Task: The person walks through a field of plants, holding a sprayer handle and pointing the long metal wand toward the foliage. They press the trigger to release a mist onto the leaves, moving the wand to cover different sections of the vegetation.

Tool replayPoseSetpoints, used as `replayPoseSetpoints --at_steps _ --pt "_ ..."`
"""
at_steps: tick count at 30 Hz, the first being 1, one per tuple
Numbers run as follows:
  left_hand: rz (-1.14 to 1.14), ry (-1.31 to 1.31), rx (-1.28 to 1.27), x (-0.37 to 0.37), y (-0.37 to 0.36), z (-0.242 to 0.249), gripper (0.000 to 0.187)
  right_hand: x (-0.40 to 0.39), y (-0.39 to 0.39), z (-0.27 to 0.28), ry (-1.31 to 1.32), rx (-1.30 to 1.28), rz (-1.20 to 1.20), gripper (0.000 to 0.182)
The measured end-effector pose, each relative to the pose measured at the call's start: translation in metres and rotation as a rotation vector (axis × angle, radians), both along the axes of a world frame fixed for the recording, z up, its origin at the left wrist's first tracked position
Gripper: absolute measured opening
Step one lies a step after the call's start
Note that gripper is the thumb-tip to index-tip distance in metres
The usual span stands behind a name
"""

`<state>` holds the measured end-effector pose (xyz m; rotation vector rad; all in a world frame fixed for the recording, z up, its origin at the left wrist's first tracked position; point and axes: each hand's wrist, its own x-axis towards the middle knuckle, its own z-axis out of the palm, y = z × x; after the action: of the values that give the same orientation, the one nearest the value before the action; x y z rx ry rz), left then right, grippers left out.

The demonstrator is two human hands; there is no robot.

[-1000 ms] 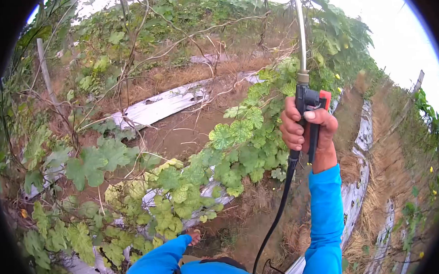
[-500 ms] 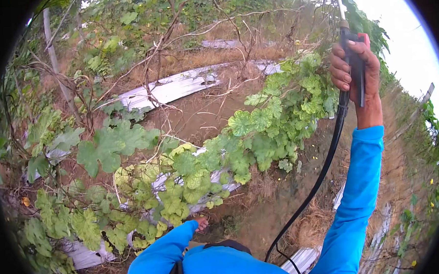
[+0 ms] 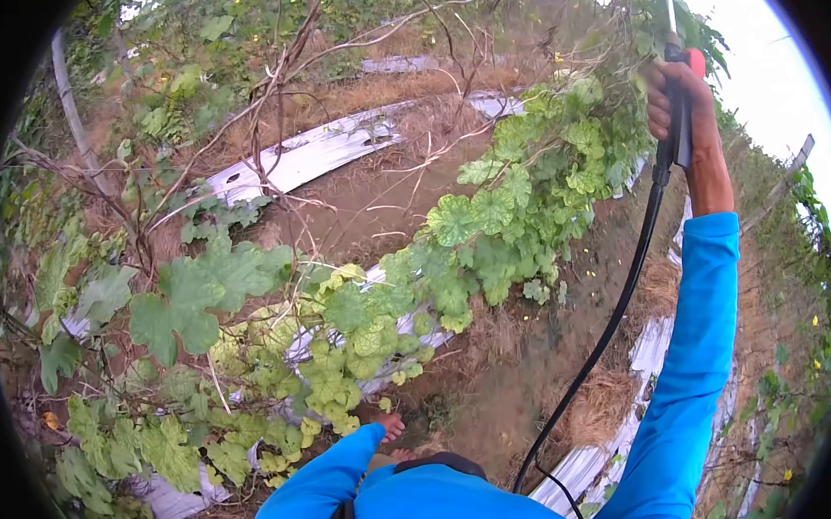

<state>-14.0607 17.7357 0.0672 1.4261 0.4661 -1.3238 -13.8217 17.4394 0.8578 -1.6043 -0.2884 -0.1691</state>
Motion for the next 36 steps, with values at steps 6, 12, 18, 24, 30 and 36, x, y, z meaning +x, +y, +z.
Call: replayPoseSetpoints --at_steps 6,12,18,24,30,36 --pt "-0.082 0.02 -0.009 0.001 -0.003 0.009 0.054 0.021 -0.01 -0.04 -0.069 0.019 -0.146 0.027" --pt "-0.109 0.063 0.006 -0.007 0.012 -0.001 0.057 -0.011 -0.025 -0.098 -0.056 0.159 -0.051 0.02" --pt "-0.154 0.194 -0.027 -0.008 0.047 -0.022 0.05 -0.086 -0.043 -0.178 -0.002 0.313 0.217 0.024" --pt "-0.204 0.23 0.007 -0.033 0.046 -0.037 0.053 -0.262 -0.076 -0.262 -0.117 -0.024 -0.359 0.027" --pt "-0.435 0.005 0.199 -0.104 0.007 -0.011 0.056 -0.469 -0.144 -0.321 -0.167 -0.347 -0.956 0.033" --pt "-0.575 0.044 0.134 -0.186 -0.024 0.009 0.054 -0.611 -0.145 -0.27 -0.091 -0.461 -1.329 0.03"
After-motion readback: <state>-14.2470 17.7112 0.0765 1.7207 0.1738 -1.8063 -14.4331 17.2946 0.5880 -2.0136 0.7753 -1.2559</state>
